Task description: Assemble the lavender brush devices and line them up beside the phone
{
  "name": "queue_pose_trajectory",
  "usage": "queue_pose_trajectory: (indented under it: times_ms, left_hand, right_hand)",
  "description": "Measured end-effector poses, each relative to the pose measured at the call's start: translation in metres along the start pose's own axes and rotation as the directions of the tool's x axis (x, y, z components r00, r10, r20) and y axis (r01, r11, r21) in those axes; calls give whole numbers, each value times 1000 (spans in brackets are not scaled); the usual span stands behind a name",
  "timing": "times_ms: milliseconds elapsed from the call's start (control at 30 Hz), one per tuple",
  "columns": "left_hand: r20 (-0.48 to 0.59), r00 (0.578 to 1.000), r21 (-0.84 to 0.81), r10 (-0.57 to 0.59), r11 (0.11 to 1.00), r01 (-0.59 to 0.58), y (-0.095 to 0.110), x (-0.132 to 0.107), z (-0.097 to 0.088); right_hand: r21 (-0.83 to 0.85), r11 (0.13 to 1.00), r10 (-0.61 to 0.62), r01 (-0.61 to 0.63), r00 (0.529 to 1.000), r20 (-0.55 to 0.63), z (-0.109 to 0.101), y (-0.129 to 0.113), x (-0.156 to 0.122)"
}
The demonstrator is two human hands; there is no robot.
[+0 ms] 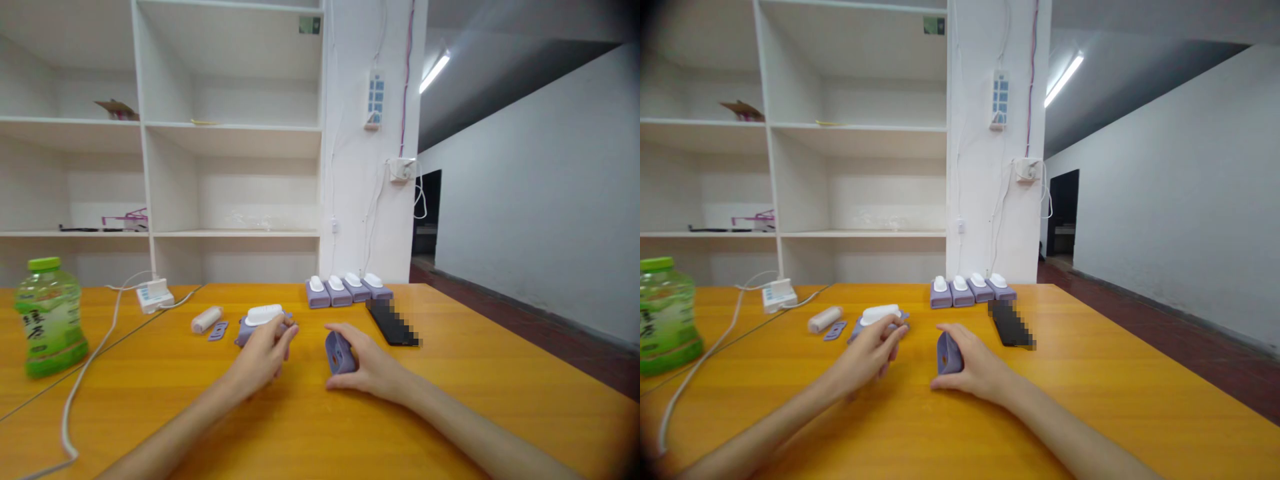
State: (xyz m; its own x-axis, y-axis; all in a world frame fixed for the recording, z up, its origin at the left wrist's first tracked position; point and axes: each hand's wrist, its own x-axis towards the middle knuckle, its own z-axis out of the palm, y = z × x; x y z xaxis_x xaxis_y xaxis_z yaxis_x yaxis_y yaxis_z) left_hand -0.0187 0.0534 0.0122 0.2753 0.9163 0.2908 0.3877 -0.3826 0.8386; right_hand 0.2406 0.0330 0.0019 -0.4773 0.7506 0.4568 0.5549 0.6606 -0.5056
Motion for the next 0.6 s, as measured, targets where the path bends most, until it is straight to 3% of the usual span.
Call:
queue_pose_trajectory:
  times_ms: [100,267,467,533,600]
  left_hand:
    - [106,962,-267,-251,925,271,-6,1,15]
    - [199,922,-314,-331,870,380,-7,-4,30]
    - [247,923,-42,-294,949,313,9,-9,33]
    - [203,931,39,-304,952,303,14,-7,20]
    - [127,943,142,-307,947,289,18,-1,-4]
  right_hand:
    - [65,998,26,-25,1000,-13,14,-13,-1]
    - [109,994,15,-9,998,-60,31,-23,-3]
    - [97,990,-94,98,995,-42,37,-35,-1]
    - [74,986,-152,152,988,-8,35,-39,-2]
    - [43,982,-187,185,982,23,31,-42,-4]
